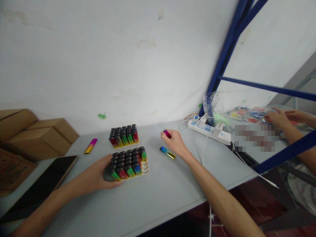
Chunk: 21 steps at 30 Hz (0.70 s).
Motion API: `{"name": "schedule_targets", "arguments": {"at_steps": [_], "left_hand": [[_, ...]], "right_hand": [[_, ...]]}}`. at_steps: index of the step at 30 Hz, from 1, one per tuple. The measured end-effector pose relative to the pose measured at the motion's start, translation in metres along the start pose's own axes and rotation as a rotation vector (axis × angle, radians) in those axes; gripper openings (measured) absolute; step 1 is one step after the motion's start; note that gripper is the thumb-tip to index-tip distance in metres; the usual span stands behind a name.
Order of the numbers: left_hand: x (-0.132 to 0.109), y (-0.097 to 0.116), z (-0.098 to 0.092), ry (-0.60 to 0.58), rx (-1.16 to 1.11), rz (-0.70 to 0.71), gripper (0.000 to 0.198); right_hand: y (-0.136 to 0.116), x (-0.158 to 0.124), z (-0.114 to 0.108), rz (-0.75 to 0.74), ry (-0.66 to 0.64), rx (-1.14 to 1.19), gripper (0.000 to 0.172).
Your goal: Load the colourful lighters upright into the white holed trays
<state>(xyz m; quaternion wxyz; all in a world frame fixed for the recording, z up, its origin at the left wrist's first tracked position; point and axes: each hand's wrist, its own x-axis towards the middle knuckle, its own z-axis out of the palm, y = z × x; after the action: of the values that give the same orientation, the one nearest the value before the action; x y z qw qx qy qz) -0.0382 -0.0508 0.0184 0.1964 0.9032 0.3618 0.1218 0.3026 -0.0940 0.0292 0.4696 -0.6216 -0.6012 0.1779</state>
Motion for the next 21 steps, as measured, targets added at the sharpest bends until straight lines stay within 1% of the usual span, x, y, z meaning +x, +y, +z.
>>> {"name": "schedule_targets", "arguments": {"at_steps": [4,6,8,11,13,17,19,21], "left_hand": [[0.001,0.001,-0.001,-0.046,0.007,-0.025,0.051],[0.001,0.001,-0.001,-0.051,0.008,-0.027,0.052],[0.001,0.002,-0.001,-0.043,0.004,-0.03,0.053],[0.001,0.003,-0.001,-0.018,0.001,-0.026,0.054],[0.001,0.004,-0.001,-0.016,0.003,-0.023,0.054],[0.001,0.006,-0.002,-0.024,-0.022,-0.019,0.054],[0.001,0.007,-0.003,-0.027,-0.041,-0.009,0.055],[0.001,0.007,-0.003,-0.038,-0.04,-0.007,0.054]], "right_hand": [[0.002,-0.001,0.001,-0.028,0.021,0.03,0.051],[0.002,-0.001,0.0,-0.043,-0.004,0.106,0.05],[-0.001,-0.003,-0.003,-0.048,-0.092,0.241,0.044],[-0.011,-0.007,-0.01,-0.08,-0.284,0.393,0.04],[-0.019,-0.01,-0.016,-0.128,-0.367,0.387,0.04],[-0.03,-0.015,-0.023,-0.223,-0.455,0.287,0.033],[-0.032,-0.017,-0.022,-0.237,-0.513,0.289,0.031],[-0.031,-0.02,-0.017,-0.212,-0.564,0.318,0.031]]}}
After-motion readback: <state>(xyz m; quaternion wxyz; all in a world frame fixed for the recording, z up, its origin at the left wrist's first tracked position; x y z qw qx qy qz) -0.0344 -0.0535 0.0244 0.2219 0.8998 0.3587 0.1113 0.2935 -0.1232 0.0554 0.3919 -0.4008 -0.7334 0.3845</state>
